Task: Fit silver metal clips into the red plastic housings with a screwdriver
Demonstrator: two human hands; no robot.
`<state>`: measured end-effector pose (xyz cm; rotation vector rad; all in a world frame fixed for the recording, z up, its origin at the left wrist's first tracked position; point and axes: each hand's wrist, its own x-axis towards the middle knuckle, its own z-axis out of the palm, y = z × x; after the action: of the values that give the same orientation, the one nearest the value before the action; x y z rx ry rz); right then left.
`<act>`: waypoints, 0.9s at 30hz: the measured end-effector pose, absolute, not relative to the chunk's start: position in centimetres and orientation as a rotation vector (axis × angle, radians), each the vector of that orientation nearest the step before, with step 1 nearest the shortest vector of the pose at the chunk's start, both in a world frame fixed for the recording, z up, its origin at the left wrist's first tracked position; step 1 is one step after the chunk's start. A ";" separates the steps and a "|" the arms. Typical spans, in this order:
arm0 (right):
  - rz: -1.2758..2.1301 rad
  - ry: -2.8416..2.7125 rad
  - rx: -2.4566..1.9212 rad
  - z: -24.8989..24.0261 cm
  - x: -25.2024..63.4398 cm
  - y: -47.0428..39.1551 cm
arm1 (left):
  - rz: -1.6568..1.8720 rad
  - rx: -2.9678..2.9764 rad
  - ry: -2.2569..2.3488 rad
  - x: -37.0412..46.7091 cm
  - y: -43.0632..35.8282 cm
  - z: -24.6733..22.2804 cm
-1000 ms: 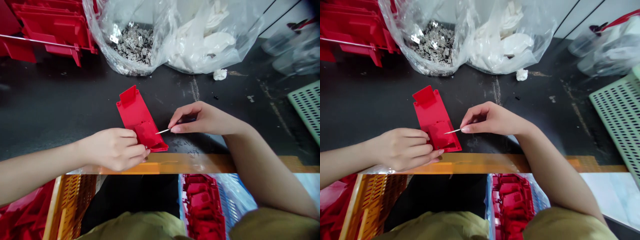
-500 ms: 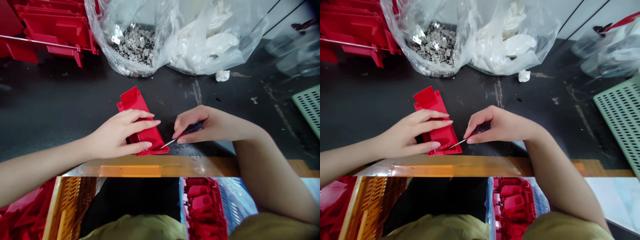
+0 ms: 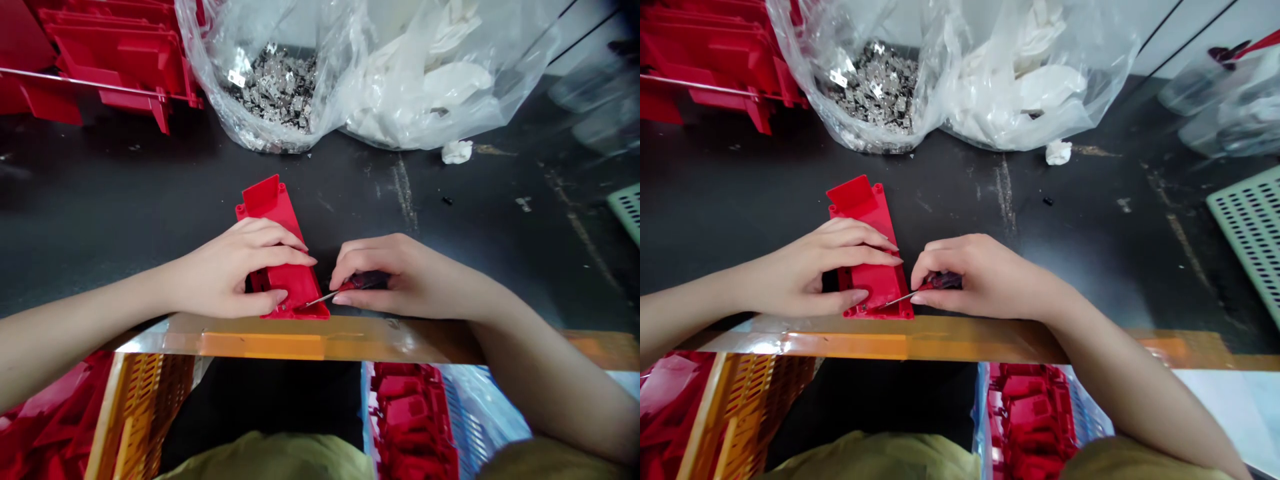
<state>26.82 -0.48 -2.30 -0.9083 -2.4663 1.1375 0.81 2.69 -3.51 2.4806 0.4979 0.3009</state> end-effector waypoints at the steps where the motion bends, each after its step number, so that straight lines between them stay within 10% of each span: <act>1: 1.077 -2.509 -0.930 -2.3 26.7 -0.6 | 0.288 2.467 0.508 0.8 2.6 -3.4; 27: 0.574 -2.787 -0.983 -2.0 26.2 -2.4 | 0.247 2.402 0.592 0.7 2.7 -3.2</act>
<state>26.20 -2.44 -1.96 -0.9832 -2.7873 0.5738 0.73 2.66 -3.22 2.4021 0.5918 0.2467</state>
